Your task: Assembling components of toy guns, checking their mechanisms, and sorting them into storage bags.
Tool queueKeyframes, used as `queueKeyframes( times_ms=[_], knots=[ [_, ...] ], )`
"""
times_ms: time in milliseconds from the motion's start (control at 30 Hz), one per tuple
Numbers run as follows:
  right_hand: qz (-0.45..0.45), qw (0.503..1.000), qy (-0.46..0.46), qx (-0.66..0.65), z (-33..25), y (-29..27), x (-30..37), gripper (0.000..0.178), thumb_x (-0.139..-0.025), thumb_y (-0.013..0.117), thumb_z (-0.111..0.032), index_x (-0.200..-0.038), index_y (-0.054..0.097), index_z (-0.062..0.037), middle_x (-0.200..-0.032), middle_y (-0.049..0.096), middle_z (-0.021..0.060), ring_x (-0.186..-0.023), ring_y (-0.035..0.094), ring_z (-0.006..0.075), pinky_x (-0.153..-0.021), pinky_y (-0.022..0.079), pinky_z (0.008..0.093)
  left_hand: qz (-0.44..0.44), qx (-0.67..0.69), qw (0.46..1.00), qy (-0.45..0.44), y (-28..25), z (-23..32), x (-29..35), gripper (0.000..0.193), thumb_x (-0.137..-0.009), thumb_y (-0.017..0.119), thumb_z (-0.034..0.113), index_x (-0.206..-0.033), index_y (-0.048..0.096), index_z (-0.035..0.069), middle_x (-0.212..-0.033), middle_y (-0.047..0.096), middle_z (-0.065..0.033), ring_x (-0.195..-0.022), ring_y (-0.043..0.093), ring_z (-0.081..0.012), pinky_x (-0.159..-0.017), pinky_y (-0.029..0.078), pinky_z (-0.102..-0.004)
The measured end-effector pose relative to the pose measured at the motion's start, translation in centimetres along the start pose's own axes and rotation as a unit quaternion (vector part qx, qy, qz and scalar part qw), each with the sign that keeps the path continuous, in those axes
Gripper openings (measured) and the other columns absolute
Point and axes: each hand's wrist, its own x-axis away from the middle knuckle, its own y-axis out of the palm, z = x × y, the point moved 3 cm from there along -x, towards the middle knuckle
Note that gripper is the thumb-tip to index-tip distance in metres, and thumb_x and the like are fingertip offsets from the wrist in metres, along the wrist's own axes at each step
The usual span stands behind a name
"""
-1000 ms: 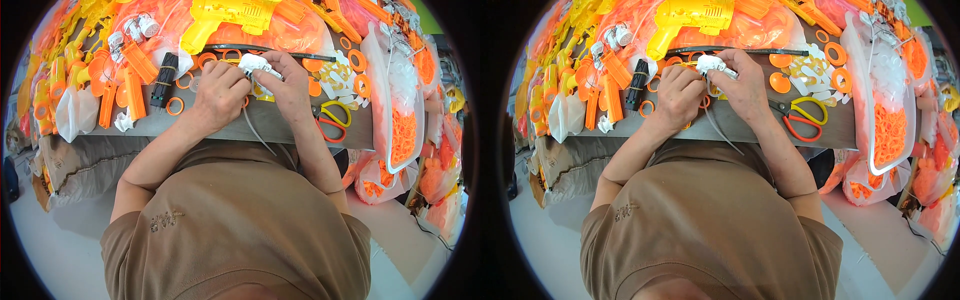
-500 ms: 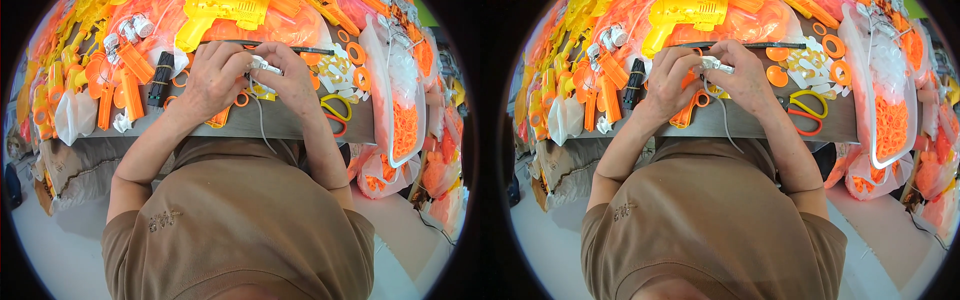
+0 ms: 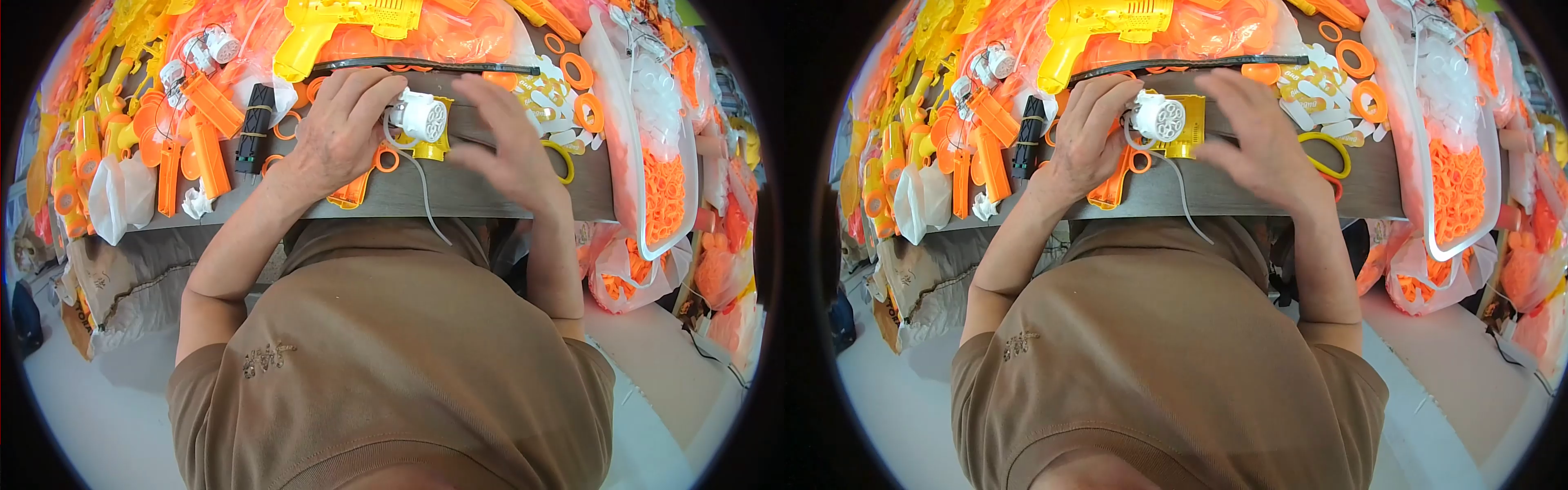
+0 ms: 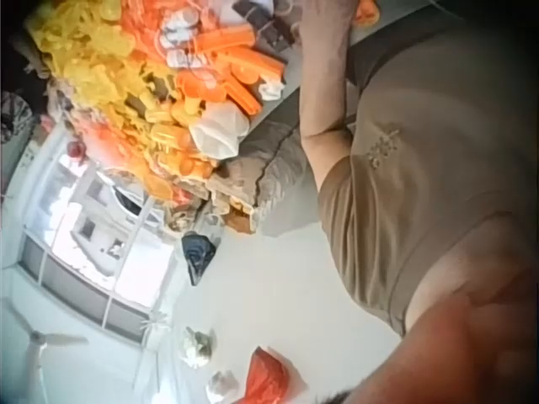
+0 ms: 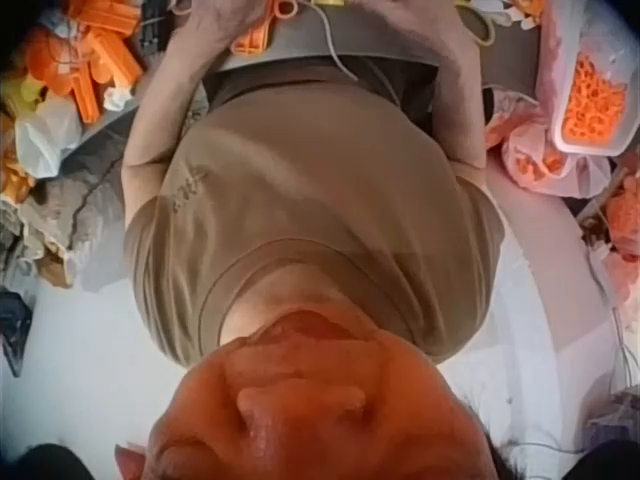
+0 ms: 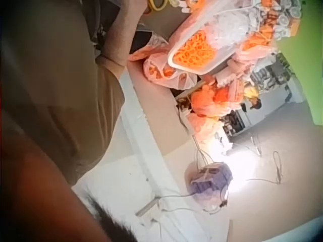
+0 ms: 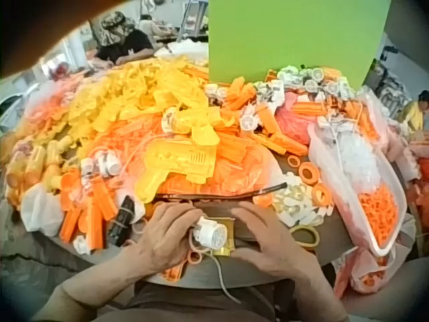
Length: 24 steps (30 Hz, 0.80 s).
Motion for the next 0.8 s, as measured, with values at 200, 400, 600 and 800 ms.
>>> queueKeyframes(
  times_ms=[200,400,600,800],
  knots=[
    [-0.051,0.974,-0.095,0.202,-0.5,2.2,0.3,0.081,-0.057,0.078,-0.016,-0.128,0.040,-0.0040,-0.126,0.041,0.0178,-0.115,0.041,0.0361,-0.096,0.036,0.0419,0.050,0.065,0.996,-0.027,0.2,-0.1,0.7,0.048,-0.059,0.066,-0.007,-0.105,0.056,0.001,-0.096,0.055,-0.0140,-0.084,0.055,-0.0290,-0.068,0.046,-0.0351],
    [-0.045,0.992,-0.114,0.008,-0.2,1.9,-0.6,0.079,-0.063,0.076,-0.012,-0.129,0.035,-0.0007,-0.123,0.041,0.0194,-0.114,0.043,0.0361,-0.095,0.039,0.0388,0.041,-0.011,0.998,0.049,-0.5,0.7,1.0,0.045,-0.061,0.066,-0.001,-0.105,0.056,-0.001,-0.100,0.057,-0.0146,-0.086,0.055,-0.0324,-0.074,0.047,-0.0386],
    [-0.102,0.969,-0.020,-0.224,-0.8,2.9,-2.3,0.087,-0.065,0.075,-0.007,-0.137,0.026,-0.0042,-0.132,0.035,0.0129,-0.124,0.036,0.0253,-0.102,0.033,0.0362,0.075,0.039,0.996,-0.036,-2.1,0.2,1.6,0.047,-0.063,0.065,-0.004,-0.108,0.052,-0.002,-0.103,0.054,-0.0167,-0.089,0.054,-0.0329,-0.076,0.046,-0.0378],
    [-0.106,0.964,-0.028,-0.242,-1.6,4.3,-3.7,0.094,-0.061,0.077,-0.009,-0.139,0.024,-0.0049,-0.136,0.034,0.0140,-0.129,0.032,0.0241,-0.106,0.025,0.0354,0.105,0.125,0.974,-0.154,-2.5,-1.3,2.9,0.050,-0.067,0.063,-0.005,-0.114,0.047,-0.001,-0.104,0.051,-0.0188,-0.089,0.053,-0.0324,-0.078,0.045,-0.0346]
  ],
)
